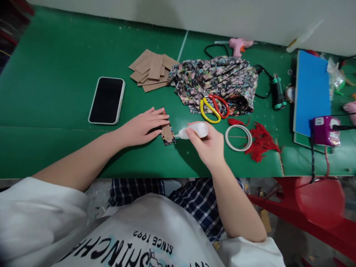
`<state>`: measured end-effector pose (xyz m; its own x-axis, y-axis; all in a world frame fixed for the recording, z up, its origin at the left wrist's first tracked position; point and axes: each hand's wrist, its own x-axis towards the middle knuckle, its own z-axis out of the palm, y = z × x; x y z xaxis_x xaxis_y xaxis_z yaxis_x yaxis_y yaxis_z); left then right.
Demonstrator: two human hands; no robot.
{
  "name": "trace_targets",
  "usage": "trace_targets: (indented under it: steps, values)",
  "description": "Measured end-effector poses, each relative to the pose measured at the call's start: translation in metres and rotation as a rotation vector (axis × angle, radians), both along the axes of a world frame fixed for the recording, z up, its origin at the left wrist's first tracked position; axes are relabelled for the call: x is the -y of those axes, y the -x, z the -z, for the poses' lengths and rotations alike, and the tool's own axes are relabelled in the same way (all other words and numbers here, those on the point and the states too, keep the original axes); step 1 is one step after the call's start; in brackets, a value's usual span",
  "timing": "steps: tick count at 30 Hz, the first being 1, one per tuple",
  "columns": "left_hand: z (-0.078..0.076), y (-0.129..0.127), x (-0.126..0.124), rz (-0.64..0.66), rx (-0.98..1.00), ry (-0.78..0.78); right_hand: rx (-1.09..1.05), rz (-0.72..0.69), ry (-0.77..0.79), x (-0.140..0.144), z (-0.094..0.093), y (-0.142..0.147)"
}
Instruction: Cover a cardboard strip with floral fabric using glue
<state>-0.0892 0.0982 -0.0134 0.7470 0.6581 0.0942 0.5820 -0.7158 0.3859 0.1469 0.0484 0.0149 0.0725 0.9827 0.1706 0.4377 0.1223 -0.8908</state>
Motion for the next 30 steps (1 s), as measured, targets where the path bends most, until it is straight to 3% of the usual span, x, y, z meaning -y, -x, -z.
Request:
trace_targets:
  steps: [7, 16, 19, 22, 25, 30]
  values:
    - [-0.001, 0.0, -0.001, 0.002, -0.009, 0.011, 0.303, -0.155, -0.077, -0.004, -0.001, 0.011]
    - [0.0, 0.0, -0.001, 0.005, -0.001, 0.012, 0.323, -0.18, -0.12, -0.005, -0.006, 0.011]
    - [0.0, 0.0, 0.0, 0.002, 0.004, 0.002, 0.117, -0.03, -0.103, -0.002, -0.008, 0.003]
    - [0.001, 0.0, 0.0, 0.004, 0.015, -0.007, -0.254, 0.061, -0.141, 0.0, -0.009, -0.009]
    - [0.001, 0.0, 0.0, 0.0, 0.023, -0.002, -0.576, 0.025, -0.12, -0.001, -0.01, -0.02]
    - [0.0, 0.0, -0.001, 0.005, 0.014, 0.008, -0.885, -0.061, 0.178, -0.004, -0.003, -0.024]
